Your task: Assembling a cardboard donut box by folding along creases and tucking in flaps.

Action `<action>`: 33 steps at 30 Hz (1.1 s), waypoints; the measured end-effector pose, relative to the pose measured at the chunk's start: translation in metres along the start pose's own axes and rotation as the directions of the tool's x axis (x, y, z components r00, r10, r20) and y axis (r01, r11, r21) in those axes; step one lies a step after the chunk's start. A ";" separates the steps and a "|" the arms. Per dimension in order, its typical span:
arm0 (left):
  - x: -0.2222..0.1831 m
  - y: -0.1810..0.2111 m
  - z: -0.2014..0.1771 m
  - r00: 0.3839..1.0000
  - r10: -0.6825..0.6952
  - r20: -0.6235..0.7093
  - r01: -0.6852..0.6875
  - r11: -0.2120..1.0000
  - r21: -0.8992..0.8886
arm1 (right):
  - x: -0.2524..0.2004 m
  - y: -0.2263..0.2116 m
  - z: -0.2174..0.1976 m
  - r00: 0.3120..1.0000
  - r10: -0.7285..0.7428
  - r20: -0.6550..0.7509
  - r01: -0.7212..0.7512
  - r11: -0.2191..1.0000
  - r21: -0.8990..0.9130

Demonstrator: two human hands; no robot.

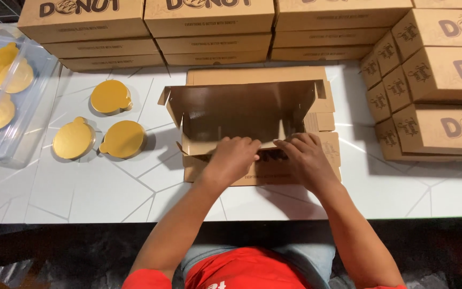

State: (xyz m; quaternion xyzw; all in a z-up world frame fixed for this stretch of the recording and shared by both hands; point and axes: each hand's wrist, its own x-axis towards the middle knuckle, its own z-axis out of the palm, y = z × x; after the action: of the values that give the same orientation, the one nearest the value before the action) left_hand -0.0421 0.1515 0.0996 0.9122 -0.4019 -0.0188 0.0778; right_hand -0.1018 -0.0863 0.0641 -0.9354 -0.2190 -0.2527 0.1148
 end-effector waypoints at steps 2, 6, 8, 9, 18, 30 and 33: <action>0.008 -0.004 0.010 1.000 0.005 0.017 -0.005 0.999 -0.036 | 0.004 -0.001 -0.016 0.995 0.020 -0.093 -0.026 0.997 -0.072; 0.006 0.020 -0.085 0.959 -0.083 0.272 0.189 0.901 -0.390 | -0.008 0.010 -0.033 0.970 0.191 -0.153 -0.193 0.981 0.000; 0.025 0.010 -0.078 0.955 -0.047 0.292 0.183 0.869 -0.460 | -0.013 0.009 -0.030 0.965 0.229 -0.130 -0.224 0.973 0.052; 0.035 0.005 -0.075 0.952 -0.007 0.307 0.177 0.831 -0.527 | -0.014 0.009 -0.028 0.958 0.265 -0.108 -0.255 0.962 0.101; 0.100 0.016 -0.024 0.984 -0.079 0.159 0.166 0.729 -0.664 | -0.004 0.010 -0.029 0.945 0.247 -0.215 -0.223 0.966 0.133; 0.103 0.024 -0.027 0.980 -0.107 0.169 0.197 0.674 -0.712 | 0.008 0.013 -0.052 0.962 0.241 -0.130 -0.205 0.948 0.244; 0.122 0.014 0.008 0.983 -0.113 0.144 0.182 0.685 -0.705 | 0.019 0.011 -0.066 0.963 0.264 -0.048 -0.232 0.910 0.345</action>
State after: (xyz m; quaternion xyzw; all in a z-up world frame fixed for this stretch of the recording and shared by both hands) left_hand 0.0294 0.0514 0.0978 0.8375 -0.2913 -0.2204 0.4063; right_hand -0.1097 -0.1108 0.1283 -0.9094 -0.1326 -0.2387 0.3139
